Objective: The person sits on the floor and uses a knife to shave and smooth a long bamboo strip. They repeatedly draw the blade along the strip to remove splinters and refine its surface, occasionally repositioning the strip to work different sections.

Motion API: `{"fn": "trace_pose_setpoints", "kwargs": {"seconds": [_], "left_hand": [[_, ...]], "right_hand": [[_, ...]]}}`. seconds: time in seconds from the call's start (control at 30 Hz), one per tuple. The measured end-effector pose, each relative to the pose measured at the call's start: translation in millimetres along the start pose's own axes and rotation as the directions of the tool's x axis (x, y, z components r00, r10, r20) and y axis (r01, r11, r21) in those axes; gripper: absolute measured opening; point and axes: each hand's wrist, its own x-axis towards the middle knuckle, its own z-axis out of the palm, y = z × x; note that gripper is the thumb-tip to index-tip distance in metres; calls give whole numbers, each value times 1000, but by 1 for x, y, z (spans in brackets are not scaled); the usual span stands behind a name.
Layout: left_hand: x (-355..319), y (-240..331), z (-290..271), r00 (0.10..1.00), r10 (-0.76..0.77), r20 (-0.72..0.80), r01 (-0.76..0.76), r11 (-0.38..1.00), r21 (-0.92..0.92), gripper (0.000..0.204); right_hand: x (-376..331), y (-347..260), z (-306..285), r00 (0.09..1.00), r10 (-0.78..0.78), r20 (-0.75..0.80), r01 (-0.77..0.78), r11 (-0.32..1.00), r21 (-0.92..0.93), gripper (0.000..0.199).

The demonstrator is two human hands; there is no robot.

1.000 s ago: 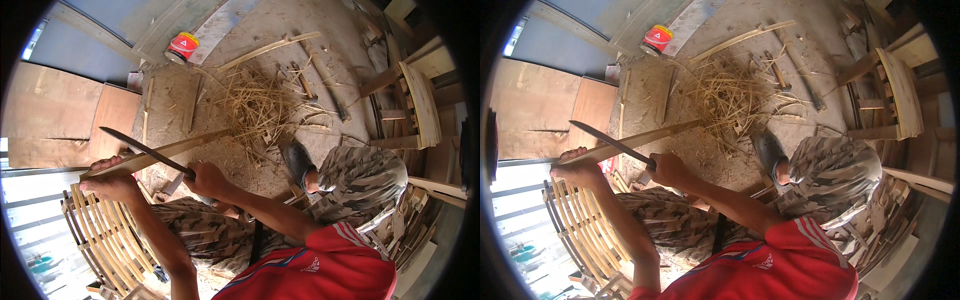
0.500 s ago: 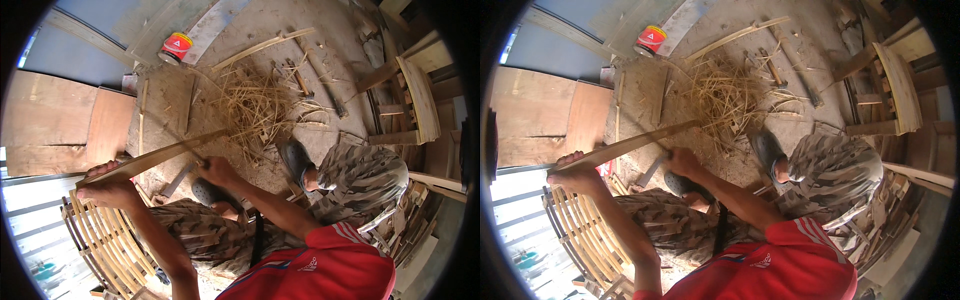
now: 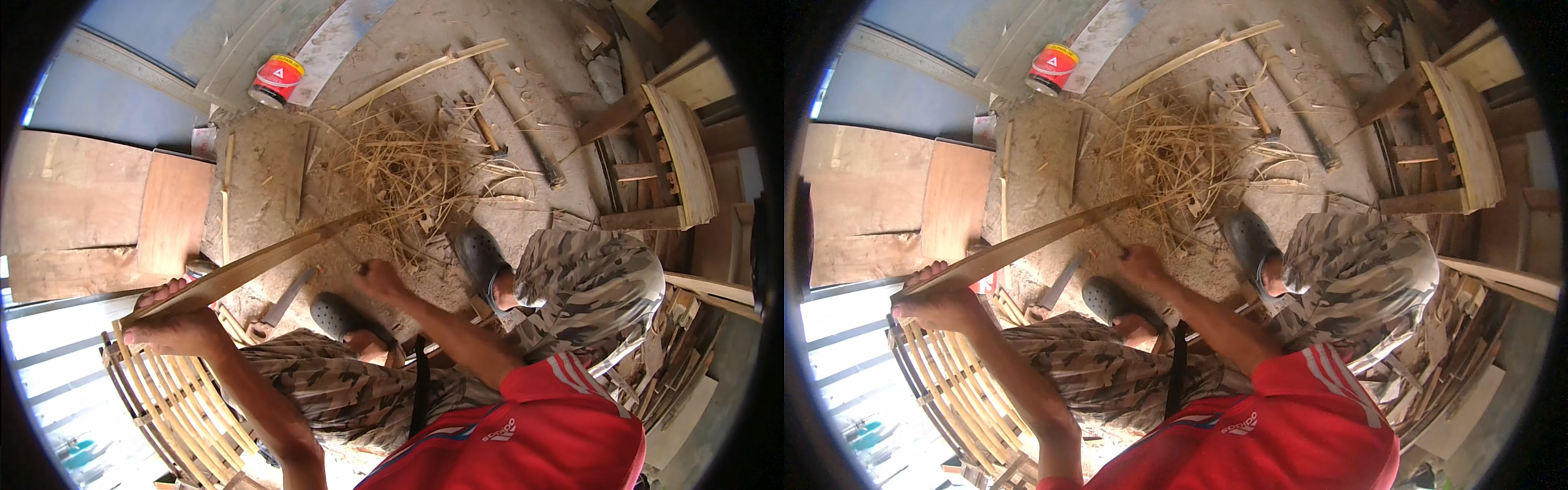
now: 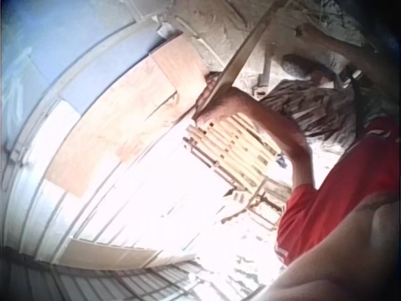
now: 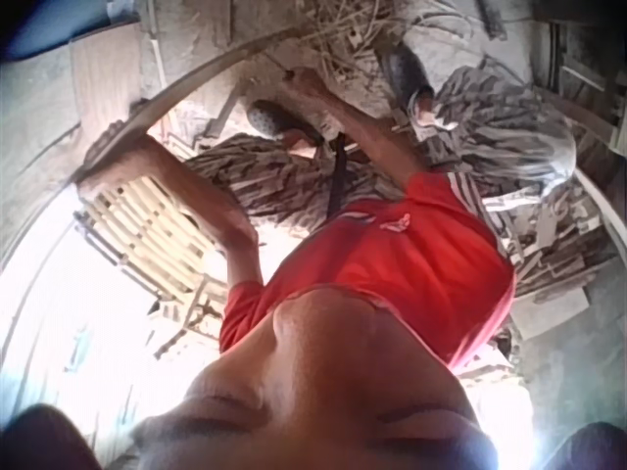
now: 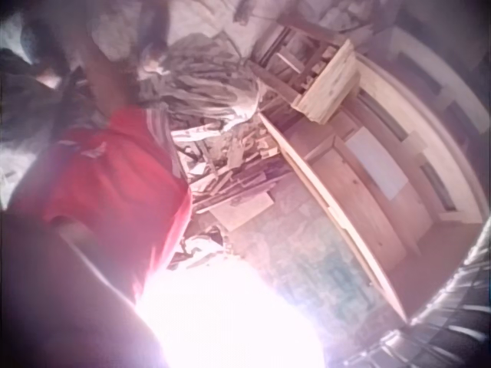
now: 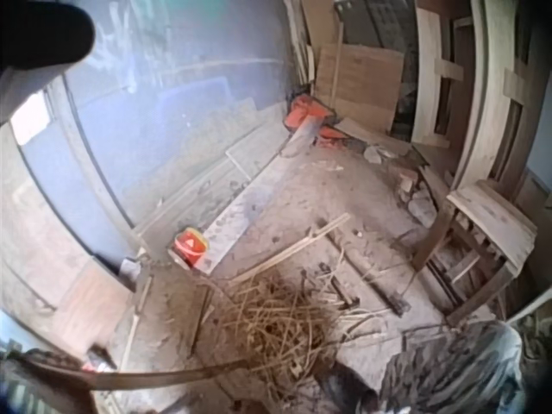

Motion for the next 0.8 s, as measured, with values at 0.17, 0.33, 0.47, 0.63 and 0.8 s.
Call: {"fn": "trace_pose_setpoints", "kwargs": {"seconds": [0.17,0.33,0.47,0.63,0.8], "left_hand": [[-1,-2,1,999,4,-51,-2,999,33,79],[1,3,-1,998,-51,-34,49,997,-59,79],[-5,11,11,999,3,-43,-3,1000,1,79],[-3,1,-4,998,-7,-70,13,997,78,83],[-5,9,8,997,-61,-50,62,998,20,80]], "right_hand": [[-25,-127,18,910,-413,34,413,911,-3,25],[2,-12,6,1000,-26,-15,27,999,24,27],[15,38,-15,991,127,44,-120,982,-149,36],[-1,-48,21,989,-150,-11,147,978,-147,31],[18,8,11,993,-72,-91,61,990,-124,35]]}}
